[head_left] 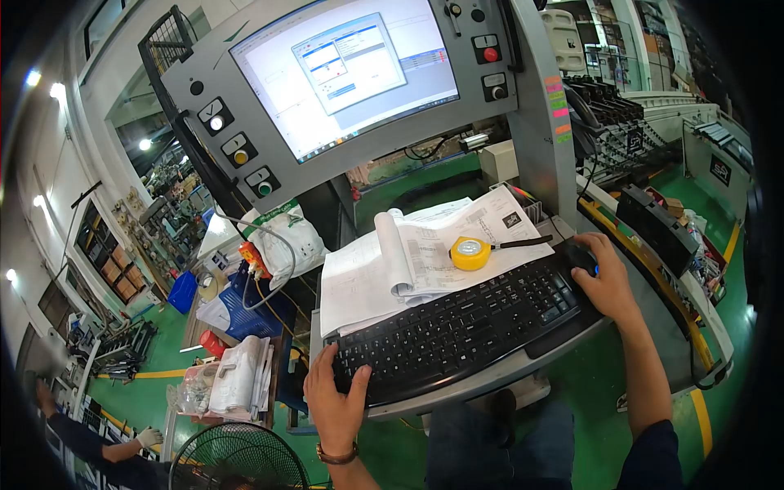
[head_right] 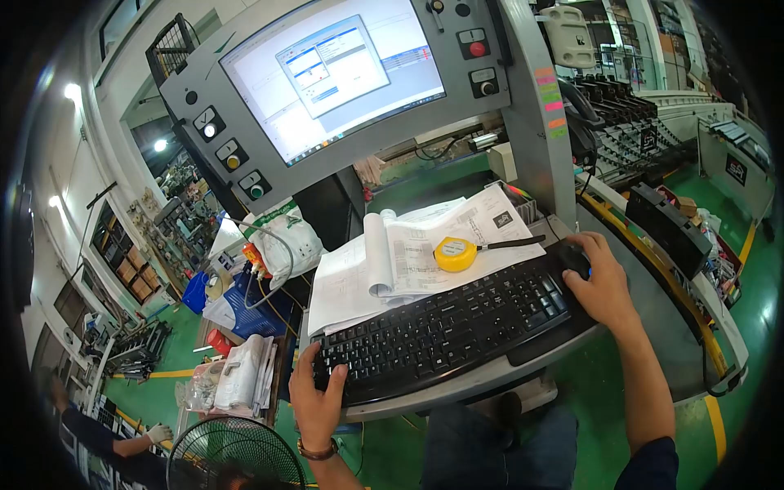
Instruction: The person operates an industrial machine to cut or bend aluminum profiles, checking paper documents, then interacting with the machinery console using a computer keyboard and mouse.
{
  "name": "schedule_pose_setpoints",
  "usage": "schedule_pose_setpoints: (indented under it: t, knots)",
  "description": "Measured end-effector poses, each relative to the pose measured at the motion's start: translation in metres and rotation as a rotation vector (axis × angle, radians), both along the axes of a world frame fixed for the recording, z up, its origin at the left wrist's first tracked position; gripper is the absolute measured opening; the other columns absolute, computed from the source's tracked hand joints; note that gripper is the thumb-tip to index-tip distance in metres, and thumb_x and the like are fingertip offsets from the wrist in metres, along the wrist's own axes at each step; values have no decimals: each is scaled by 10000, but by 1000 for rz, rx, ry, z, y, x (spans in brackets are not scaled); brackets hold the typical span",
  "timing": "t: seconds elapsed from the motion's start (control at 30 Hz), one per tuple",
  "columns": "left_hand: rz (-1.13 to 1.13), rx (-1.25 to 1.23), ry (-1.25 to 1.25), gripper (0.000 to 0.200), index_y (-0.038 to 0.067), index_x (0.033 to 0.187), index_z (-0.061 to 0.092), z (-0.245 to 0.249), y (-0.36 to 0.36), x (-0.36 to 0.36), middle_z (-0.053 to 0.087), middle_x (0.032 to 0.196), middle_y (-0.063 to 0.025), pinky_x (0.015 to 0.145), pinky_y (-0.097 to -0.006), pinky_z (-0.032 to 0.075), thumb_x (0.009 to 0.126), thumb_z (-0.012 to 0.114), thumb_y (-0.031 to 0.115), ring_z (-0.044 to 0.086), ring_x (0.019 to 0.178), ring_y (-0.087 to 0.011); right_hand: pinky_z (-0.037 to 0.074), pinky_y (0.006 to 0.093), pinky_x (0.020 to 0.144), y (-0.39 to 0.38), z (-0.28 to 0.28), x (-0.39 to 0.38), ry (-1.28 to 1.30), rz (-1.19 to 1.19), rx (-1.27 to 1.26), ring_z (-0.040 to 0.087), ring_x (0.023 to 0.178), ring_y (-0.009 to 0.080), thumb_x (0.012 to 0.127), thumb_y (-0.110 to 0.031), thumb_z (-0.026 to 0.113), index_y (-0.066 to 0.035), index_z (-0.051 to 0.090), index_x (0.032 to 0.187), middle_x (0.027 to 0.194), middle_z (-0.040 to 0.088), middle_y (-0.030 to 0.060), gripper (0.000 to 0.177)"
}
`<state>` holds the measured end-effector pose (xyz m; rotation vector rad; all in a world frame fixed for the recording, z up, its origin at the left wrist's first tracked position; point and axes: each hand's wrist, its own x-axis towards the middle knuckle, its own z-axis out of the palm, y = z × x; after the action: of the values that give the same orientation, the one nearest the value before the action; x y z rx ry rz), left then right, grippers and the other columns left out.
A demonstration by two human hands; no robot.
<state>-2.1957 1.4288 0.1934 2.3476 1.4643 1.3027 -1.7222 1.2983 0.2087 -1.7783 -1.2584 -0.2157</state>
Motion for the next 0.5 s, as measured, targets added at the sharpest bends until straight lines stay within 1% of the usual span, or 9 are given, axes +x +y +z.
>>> schedule_pose_setpoints:
  t: [0.07,0.2,0.23,0.33,0.43,0.5]
  knots:
    - [-10,-16,-16,692,-17,1469,648,0,0,-1,688,1468,-240,1189,-540,438,974,851,421,630,1366,-443,551,472,1092,-1,-1,3,18,0,-6,675,1326,406,875,-140,718,-61,661,1409,1443,652,151,542]
    - [-3,-15,-10,696,-19,1470,647,1,-1,0,685,1469,-244,1189,-541,439,971,854,419,630,1363,-447,542,476,1121,-1,0,1,54,0,-11,681,1316,408,852,-140,708,-47,682,1379,1430,661,154,536]
    - [9,30,16,640,-2,1486,656,0,-1,0,715,1440,-215,1157,-500,480,972,846,329,660,1325,-400,542,476,1121,-1,1,1,62,6,-13,683,1312,408,852,-145,711,-44,690,1365,1429,662,154,523]
    - [23,19,14,653,-5,1485,657,2,-3,1,715,1440,-218,1161,-507,477,969,849,345,658,1329,-404,543,475,1121,-1,0,2,41,2,-10,689,1301,410,849,-154,718,-37,711,1329,1428,664,155,494]
    - [2,-9,-13,692,-17,1465,655,0,-1,0,686,1472,-239,1179,-544,440,977,857,431,635,1360,-437,546,474,1118,-1,1,0,36,-8,-8,694,1292,412,845,-156,722,-41,727,1309,1427,667,154,478]
    - [3,0,-5,688,-16,1462,659,-1,-1,-1,687,1472,-238,1175,-544,443,975,860,427,637,1359,-435,548,475,1115,-1,1,-1,42,-12,-7,695,1288,412,842,-156,724,-47,735,1304,1424,669,156,475]
